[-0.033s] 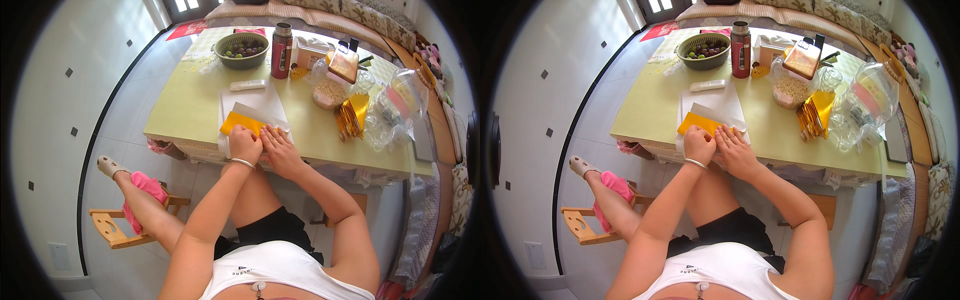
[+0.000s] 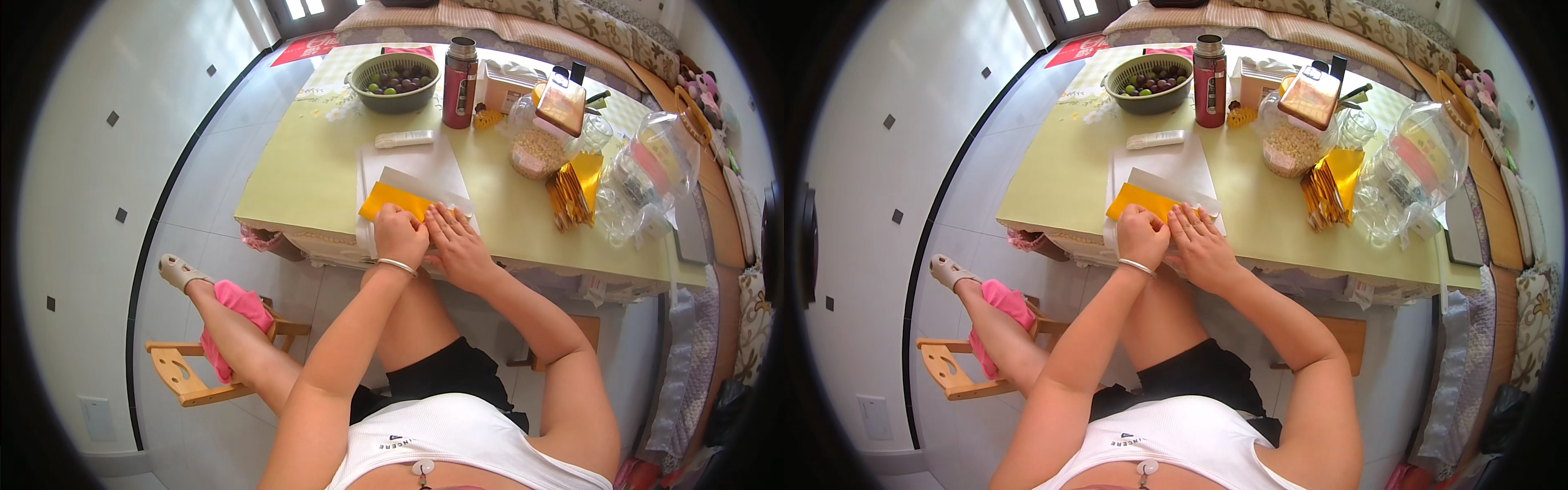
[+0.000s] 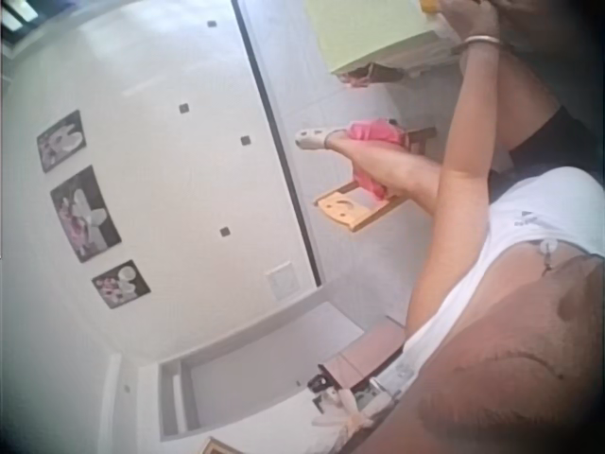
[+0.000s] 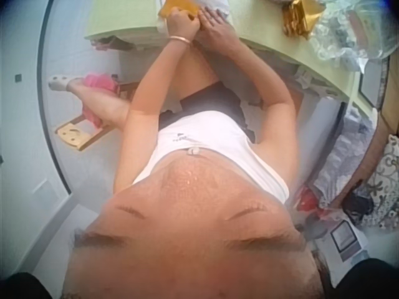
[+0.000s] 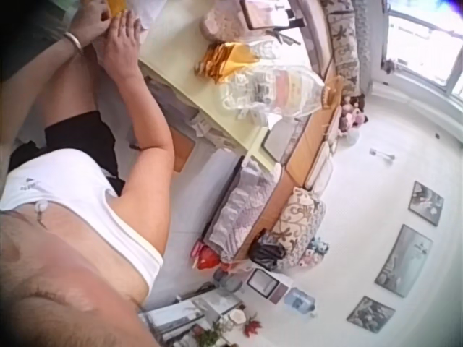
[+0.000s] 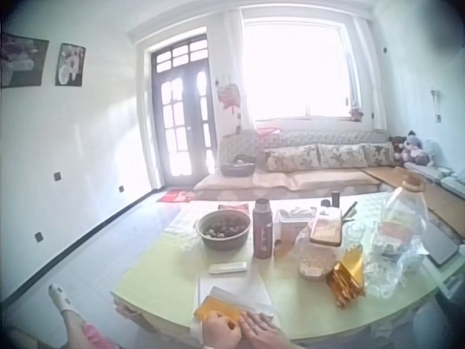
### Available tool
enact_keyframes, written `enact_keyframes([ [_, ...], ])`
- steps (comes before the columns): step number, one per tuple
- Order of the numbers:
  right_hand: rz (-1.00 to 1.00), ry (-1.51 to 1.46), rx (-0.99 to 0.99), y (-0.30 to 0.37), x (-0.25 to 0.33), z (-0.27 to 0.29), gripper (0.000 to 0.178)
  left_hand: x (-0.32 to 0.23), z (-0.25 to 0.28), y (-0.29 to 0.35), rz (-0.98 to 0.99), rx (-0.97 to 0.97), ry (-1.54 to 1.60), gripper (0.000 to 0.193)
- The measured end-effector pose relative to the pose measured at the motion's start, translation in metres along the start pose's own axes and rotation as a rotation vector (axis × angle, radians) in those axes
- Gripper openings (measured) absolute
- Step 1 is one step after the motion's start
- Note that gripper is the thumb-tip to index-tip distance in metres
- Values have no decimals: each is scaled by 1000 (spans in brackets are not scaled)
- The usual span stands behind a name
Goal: The person sits at a table and folds a yellow sheet of paper into a triangular shape using a white sheet as a guide. They repeat this folding process multiple times, placing the finished pieces on the table.
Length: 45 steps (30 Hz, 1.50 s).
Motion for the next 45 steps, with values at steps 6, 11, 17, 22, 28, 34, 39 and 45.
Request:
enact_keyframes([
  [6, -86, -12, 63, -4, -3, -4, 85, 1, -2, -2, -11, 19, -6, 18],
  [11, -120, -34, 90, -3, -4, -10, 87, 6, -2, -4, -77, 116, 37, 14],
  [17, -19, -8, 235, -4, 5, -1, 83, 12, 40, -3, -339, 207, -151, 16],
  [22, 59, -76, 314, -7, 8, 6, 75, 6, 64, -4, -677, 234, -223, 27],
  [28, 94, -396, 383, -13, -43, 13, 45, -12, 48, 9, -880, 372, -288, 33],
  [34, 75, -560, 343, -24, -65, 8, 32, -15, 43, 16, -843, 264, -206, 29],
  [39, -166, -616, 101, -32, -42, 4, 19, -3, 42, 11, -805, 277, -197, 18],
  [45, -242, -377, -154, -33, -18, 2, 19, 4, 35, -15, -402, 351, 198, 15],
])
Point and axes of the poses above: each hand's wrist, its own y-axis away from the middle knuckle, its own z-axis out of the back of the hand, x = y × z, the point moved 9 cm from there along -y, towards the middle knuckle
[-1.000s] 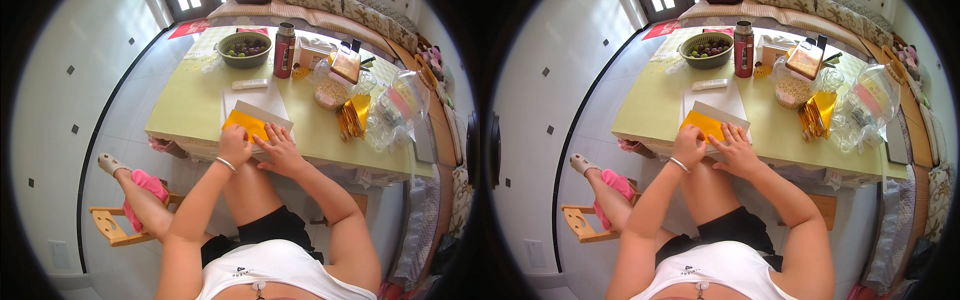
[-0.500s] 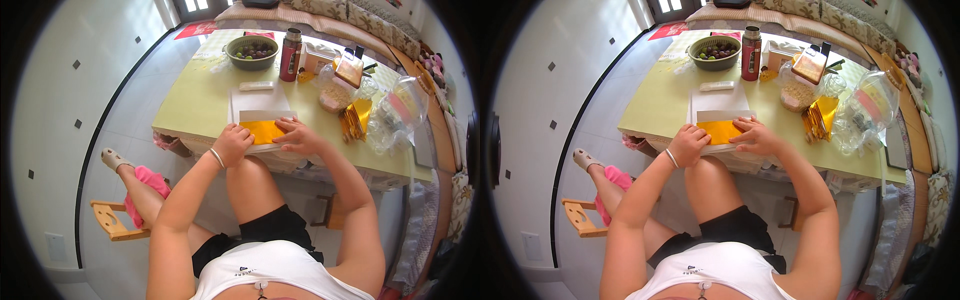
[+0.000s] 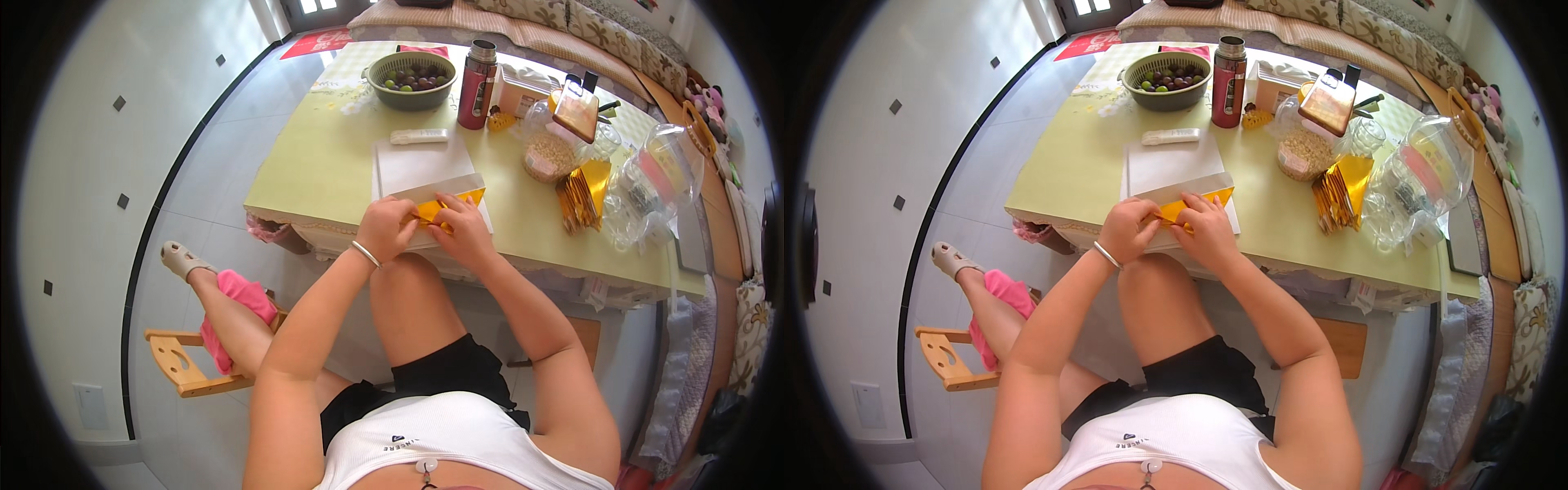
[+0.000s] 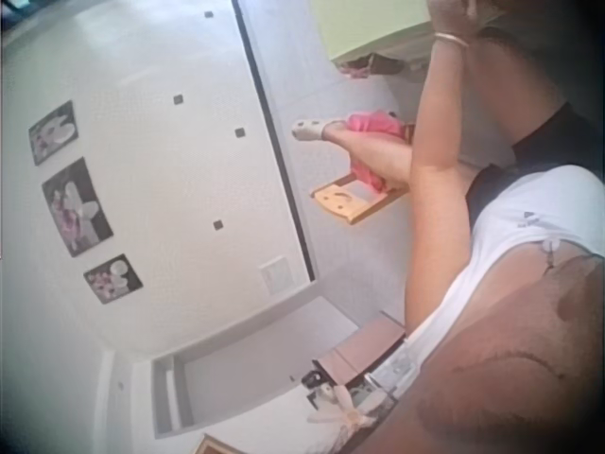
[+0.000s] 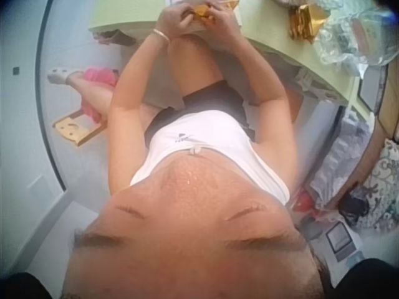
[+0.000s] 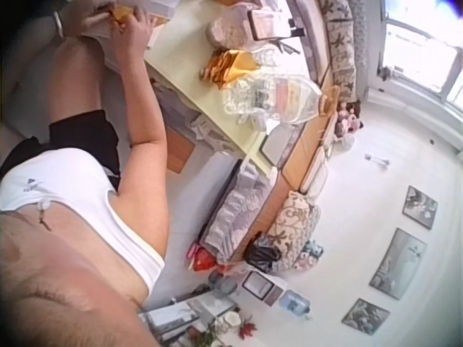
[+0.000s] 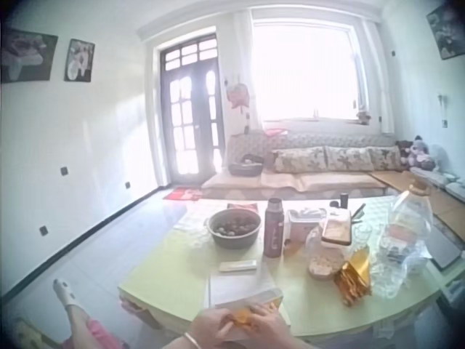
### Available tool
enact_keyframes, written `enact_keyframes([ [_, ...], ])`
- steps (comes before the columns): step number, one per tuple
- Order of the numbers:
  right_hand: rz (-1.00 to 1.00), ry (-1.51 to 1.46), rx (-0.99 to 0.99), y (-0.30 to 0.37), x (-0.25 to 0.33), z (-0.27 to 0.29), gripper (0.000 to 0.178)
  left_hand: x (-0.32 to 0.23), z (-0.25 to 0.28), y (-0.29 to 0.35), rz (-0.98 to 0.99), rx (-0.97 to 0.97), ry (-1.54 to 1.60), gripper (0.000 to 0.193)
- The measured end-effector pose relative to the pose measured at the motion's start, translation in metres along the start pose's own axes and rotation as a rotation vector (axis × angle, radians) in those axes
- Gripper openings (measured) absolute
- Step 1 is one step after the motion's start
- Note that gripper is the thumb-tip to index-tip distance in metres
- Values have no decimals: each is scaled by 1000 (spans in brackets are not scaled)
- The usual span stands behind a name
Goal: The person sits at a table and folds a yellow sheet of paper into a triangular shape using a white sheet as a guide. They repeat this folding process multiple times, placing the finished pieces on the table.
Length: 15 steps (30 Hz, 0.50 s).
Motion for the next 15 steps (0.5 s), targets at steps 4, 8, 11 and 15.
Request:
enact_keyframes([
  [4, -30, -22, -84, 3, -5, -3, 18, 34, 3, 6, 214, -131, 112, 27],
  [8, -74, -26, -151, 4, -8, -1, 20, 43, 3, 6, 244, -190, 50, 35],
  [11, -86, -13, -168, 5, -10, -1, 20, 43, -2, 3, 235, -190, -27, 37],
  [15, -108, -6, -176, 5, -16, -4, 19, 42, -8, -2, 248, -183, -107, 38],
])
Point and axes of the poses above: each hand's wrist, its own y-axis away from the middle knuckle, its own z-axis out of the back of the hand, x = y × z, the point moved 9 cm from there along -y, towards the middle knuckle
